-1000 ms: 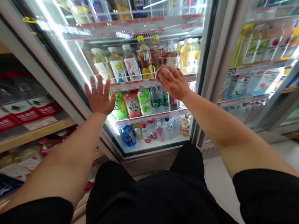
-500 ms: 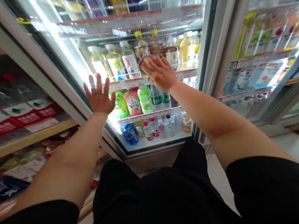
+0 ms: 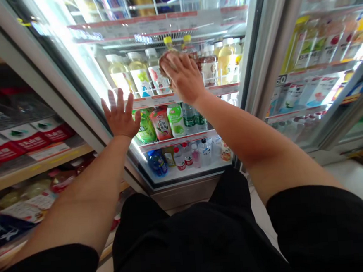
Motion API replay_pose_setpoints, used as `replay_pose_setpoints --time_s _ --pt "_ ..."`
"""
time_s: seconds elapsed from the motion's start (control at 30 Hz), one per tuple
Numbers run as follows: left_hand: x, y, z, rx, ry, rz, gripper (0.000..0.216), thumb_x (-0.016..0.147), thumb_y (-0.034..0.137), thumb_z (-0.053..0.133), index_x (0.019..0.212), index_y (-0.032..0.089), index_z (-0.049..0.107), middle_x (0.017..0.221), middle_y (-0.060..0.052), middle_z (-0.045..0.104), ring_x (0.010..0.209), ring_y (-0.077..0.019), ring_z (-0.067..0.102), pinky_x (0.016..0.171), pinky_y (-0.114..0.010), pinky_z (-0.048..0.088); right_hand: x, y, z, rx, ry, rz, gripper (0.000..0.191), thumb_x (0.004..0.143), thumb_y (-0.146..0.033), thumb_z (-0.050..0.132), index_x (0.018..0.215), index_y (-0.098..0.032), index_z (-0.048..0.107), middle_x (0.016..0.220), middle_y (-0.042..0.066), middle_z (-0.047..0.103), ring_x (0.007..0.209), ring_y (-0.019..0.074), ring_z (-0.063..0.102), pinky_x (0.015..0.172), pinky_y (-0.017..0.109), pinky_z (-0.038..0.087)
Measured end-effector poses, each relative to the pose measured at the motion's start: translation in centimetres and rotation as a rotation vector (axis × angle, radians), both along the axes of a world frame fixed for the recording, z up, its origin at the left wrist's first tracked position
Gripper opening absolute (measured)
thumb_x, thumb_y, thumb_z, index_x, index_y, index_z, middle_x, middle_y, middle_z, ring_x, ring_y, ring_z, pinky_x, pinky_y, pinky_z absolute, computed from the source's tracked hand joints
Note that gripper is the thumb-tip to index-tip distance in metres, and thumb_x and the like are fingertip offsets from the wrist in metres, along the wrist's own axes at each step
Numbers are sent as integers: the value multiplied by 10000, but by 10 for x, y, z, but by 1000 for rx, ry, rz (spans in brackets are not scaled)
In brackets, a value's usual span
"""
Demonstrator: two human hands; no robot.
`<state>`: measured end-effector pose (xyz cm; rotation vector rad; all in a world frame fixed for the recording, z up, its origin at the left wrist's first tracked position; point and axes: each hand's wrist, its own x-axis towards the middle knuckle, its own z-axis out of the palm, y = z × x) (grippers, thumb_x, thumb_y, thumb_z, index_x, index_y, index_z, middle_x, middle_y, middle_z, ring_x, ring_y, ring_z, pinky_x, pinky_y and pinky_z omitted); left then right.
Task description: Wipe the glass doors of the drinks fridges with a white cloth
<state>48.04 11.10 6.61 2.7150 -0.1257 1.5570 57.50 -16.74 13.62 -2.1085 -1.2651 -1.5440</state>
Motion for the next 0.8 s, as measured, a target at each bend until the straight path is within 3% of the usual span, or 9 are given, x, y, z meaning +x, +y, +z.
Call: replay_pose_setpoints --time_s 0.07,0.17,0.23,0.4,0.47,0.6,0.63,0.73,0.8 --pt "-1 0 0 -4 -16 -21 759 957 709 260 1527 228 400 1664 -10 221 1557 -226 -77 1264 -514 -156 -4 6 -11 -28 -2 24 519 961 -156 409 1475 -178 472 1510 124 468 1359 369 403 1125 612 365" --pt "-2 0 0 -18 -39 -61 700 953 688 329 1534 303 398 1655 -10 247 1563 -233 -18 1273 -536 -123 -13 15 -28 -389 -67 118 464 1003 -168 361 1439 -216 512 1476 83 527 1347 310 442 1142 557 382" --pt "-2 0 0 -17 -35 -53 690 944 675 372 1538 324 390 1654 -12 253 1564 -248 2 1273 -538 -115 -18 18 -29 -486 -77 115 457 1023 -187 330 1443 -227 507 1476 64 539 1345 290 457 1148 526 393" --pt "-4 -2 1 -26 -23 -43 676 953 648 371 1538 310 394 1654 -33 262 1563 -266 6 1265 -537 -121 -15 23 -17 -52 16 -24 544 994 -163 350 1536 -207 379 1573 107 419 1441 341 361 1196 614 303" --pt "-6 -4 1 -43 -21 -61 679 953 661 361 1538 317 391 1656 -26 257 1563 -257 -2 1263 -530 -132 -14 23 -22 -129 11 5 558 975 -150 393 1527 -229 398 1574 97 421 1459 334 343 1222 617 265" --pt "-8 -6 2 -62 -14 -67 685 944 684 359 1528 329 404 1652 -13 264 1563 -239 4 1269 -502 -132 -14 14 -24 -483 -78 117 532 980 -160 420 1495 -290 447 1562 22 455 1448 285 371 1253 554 267" --pt "-8 -6 3 -63 -16 -73 689 943 685 362 1526 320 410 1651 -17 267 1562 -242 3 1270 -505 -129 -12 12 -20 -467 -84 106 517 991 -171 404 1493 -284 453 1566 19 450 1447 286 372 1250 548 277" --pt "-8 -7 3 -67 -18 -84 707 942 690 354 1526 295 415 1652 -26 262 1562 -252 -10 1272 -519 -128 -7 8 -9 -206 -34 22 530 996 -194 381 1522 -245 418 1571 55 425 1462 325 337 1232 598 283" --pt "-7 -6 2 -64 -4 -68 729 944 703 324 1533 281 403 1660 -15 239 1562 -258 -29 1271 -519 -143 -6 9 -10 -124 -1 3 580 972 -197 424 1548 -238 374 1562 79 422 1467 351 315 1220 643 273"
